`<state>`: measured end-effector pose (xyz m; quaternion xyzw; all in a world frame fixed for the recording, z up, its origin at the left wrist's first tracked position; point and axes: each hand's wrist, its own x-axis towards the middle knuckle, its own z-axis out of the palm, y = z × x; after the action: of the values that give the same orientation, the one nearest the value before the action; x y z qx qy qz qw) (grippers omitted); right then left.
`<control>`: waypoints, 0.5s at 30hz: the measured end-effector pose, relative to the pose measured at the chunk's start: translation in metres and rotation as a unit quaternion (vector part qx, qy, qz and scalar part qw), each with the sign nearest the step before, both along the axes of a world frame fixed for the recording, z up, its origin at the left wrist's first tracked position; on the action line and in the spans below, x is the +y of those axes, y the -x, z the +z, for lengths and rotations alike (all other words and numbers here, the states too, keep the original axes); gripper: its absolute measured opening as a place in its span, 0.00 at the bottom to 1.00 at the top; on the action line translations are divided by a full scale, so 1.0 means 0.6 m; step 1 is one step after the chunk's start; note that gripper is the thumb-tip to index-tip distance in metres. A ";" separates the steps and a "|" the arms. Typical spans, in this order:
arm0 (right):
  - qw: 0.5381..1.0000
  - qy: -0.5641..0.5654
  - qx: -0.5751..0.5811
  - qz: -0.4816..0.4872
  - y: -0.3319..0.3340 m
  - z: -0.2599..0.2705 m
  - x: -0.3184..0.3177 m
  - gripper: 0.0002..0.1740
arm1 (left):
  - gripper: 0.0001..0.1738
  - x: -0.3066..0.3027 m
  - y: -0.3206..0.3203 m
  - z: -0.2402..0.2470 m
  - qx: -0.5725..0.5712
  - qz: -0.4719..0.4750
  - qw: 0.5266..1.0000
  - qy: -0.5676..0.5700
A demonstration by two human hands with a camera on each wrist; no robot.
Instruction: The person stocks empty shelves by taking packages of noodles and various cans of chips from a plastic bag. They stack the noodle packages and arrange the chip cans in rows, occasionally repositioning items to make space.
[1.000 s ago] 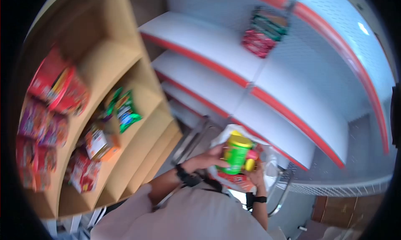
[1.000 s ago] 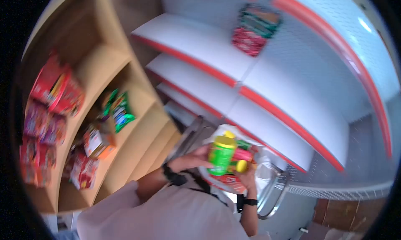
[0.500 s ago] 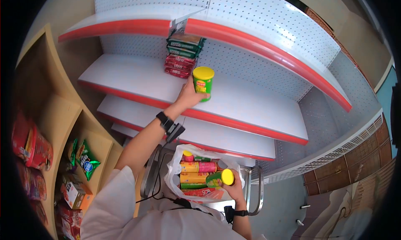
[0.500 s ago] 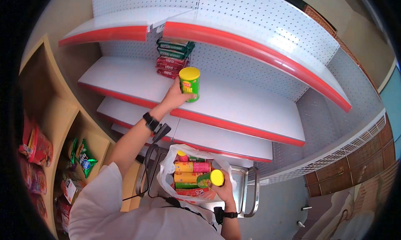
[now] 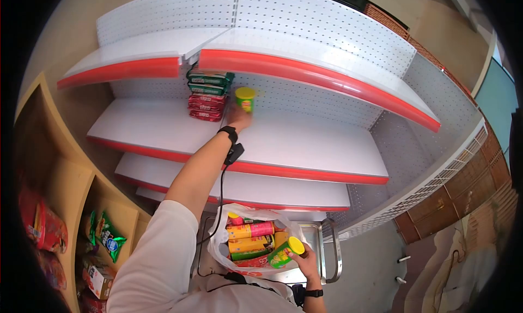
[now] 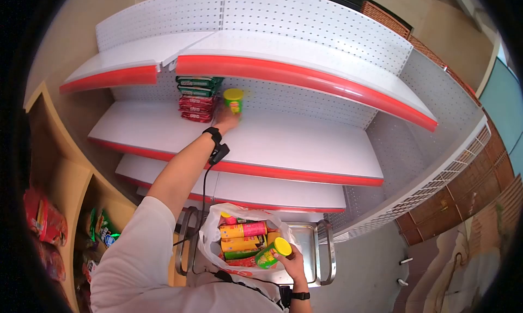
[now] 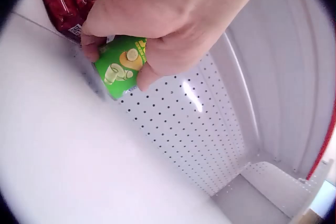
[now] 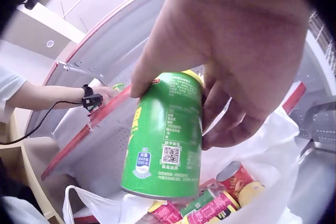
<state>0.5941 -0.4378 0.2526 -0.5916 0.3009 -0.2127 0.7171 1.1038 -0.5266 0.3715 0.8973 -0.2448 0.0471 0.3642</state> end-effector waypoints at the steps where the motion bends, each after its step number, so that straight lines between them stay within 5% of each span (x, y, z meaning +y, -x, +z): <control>1: 1.000 0.002 0.000 -0.009 0.001 0.004 -0.003 0.28 | 0.41 0.003 -0.006 -0.006 0.011 0.002 1.000 -0.009; 5: 0.999 0.027 -0.018 -0.018 0.006 0.031 0.001 0.29 | 0.32 -0.013 -0.038 -0.013 0.046 0.055 0.995 -0.070; 8: 0.998 0.039 -0.048 -0.004 0.009 0.048 0.000 0.30 | 0.25 -0.006 -0.083 -0.024 0.013 -0.121 0.988 -0.093; 9: 0.998 0.019 -0.065 -0.009 0.007 0.057 0.002 0.30 | 0.25 0.023 -0.016 0.041 0.154 -0.095 0.983 -0.041; 11: 0.997 0.008 -0.082 -0.008 -0.006 0.063 -0.001 0.31 | 0.25 0.029 -0.001 0.067 0.132 -0.142 0.973 -0.122; 15: 0.996 -0.009 -0.091 0.014 -0.036 0.081 -0.007 0.31 | 0.27 0.047 0.008 0.059 0.114 -0.166 0.976 -0.079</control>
<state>0.6159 -0.4417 0.3015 -0.5675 0.2280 -0.2529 0.7496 1.0990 -0.4983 0.4070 0.8697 -0.3502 -0.1360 0.3202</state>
